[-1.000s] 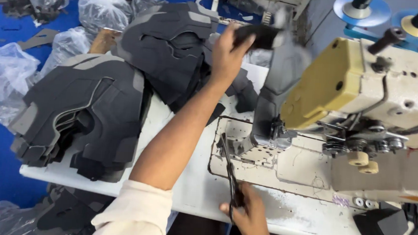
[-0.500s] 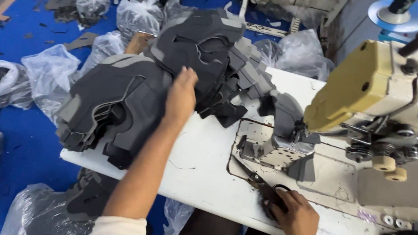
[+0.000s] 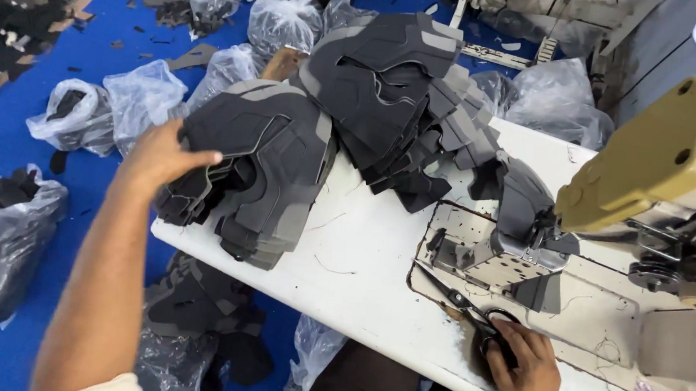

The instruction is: The person sews dark gray shoe parts using a sewing machine and then trims the excess thread with scissors. They repeat this process for multiple shoe parts, stacking the finished items on the table.

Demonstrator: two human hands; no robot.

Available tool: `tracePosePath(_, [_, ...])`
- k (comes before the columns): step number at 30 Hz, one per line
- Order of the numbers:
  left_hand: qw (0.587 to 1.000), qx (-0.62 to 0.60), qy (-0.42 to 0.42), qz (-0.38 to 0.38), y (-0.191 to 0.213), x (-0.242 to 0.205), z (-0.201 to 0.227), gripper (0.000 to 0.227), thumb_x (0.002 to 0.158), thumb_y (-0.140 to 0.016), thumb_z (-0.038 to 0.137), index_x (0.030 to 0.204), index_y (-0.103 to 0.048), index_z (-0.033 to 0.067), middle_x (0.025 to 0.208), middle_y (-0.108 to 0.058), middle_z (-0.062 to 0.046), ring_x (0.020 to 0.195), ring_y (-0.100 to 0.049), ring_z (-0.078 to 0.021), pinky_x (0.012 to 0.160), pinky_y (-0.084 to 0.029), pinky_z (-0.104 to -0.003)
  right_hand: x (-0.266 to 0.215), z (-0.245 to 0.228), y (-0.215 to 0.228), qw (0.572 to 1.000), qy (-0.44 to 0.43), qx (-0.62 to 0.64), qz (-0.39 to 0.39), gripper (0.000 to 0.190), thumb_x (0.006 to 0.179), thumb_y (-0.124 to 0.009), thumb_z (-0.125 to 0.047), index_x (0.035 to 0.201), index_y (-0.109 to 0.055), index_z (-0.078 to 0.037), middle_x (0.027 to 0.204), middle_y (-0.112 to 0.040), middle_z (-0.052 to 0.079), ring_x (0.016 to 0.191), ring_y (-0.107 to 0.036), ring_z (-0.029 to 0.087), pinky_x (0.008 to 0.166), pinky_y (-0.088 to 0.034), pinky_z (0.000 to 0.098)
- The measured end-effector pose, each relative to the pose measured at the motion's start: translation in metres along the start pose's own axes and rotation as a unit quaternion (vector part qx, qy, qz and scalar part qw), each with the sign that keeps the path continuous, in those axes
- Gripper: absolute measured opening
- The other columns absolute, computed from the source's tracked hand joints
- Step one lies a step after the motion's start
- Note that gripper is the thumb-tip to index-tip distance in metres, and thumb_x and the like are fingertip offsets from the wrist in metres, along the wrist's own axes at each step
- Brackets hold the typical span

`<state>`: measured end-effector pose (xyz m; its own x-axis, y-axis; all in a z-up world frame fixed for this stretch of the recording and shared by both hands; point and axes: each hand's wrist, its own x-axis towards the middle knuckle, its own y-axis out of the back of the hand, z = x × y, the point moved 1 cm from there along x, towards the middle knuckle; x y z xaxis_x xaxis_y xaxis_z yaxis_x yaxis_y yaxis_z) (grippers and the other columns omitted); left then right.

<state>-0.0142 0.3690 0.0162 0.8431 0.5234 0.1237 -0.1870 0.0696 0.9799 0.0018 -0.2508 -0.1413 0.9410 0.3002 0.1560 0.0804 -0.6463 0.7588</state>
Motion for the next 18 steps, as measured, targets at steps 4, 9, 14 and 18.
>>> tracePosePath(4, [0.993,-0.014,0.078,-0.093,0.008,-0.015,0.001,0.094,0.060,-0.094,0.051,0.134,-0.062,0.0027,0.130,-0.062,-0.027,0.120,-0.060,-0.0419,0.100,-0.048,-0.049,0.000,-0.007,0.005,1.000,-0.011,0.000,0.002,0.038,0.078,-0.074,-0.017,0.116,-0.074,-0.016,0.112,-0.072,0.004,0.106,-0.064,0.027,0.090,-0.052,0.0363])
tracePosePath(9, [0.997,-0.026,0.061,-0.041,-0.007,-0.016,-0.011,0.078,0.060,-0.097,0.044,0.112,-0.060,-0.0004,0.121,-0.061,-0.027,0.117,-0.059,-0.0431,0.097,-0.049,-0.048,-0.010,-0.008,0.016,0.997,-0.017,0.063,0.044,0.036,0.081,-0.076,-0.011,0.116,-0.073,-0.011,0.116,-0.070,0.008,0.103,-0.065,0.024,0.087,-0.053,0.0343])
tracePosePath(14, [0.998,-0.057,0.002,0.014,0.028,-0.026,0.001,0.094,0.053,-0.101,0.037,0.122,-0.049,-0.0007,0.119,-0.061,-0.028,0.113,-0.061,-0.0454,0.097,-0.049,-0.050,-0.050,0.058,0.038,0.985,-0.054,0.111,0.123,0.036,0.082,-0.076,0.000,0.118,-0.074,-0.006,0.122,-0.071,0.011,0.087,-0.068,0.015,0.073,-0.054,0.0268])
tracePosePath(18, [0.989,-0.079,-0.123,0.035,0.019,-0.008,-0.018,0.113,0.057,-0.100,0.032,0.149,-0.043,0.0004,0.138,-0.060,-0.030,0.121,-0.061,-0.0465,0.100,-0.049,-0.051,-0.081,0.114,0.120,0.971,-0.045,0.001,0.236,0.023,0.098,-0.079,0.002,0.119,-0.071,-0.002,0.114,-0.071,0.012,0.089,-0.067,0.012,0.077,-0.055,0.0219])
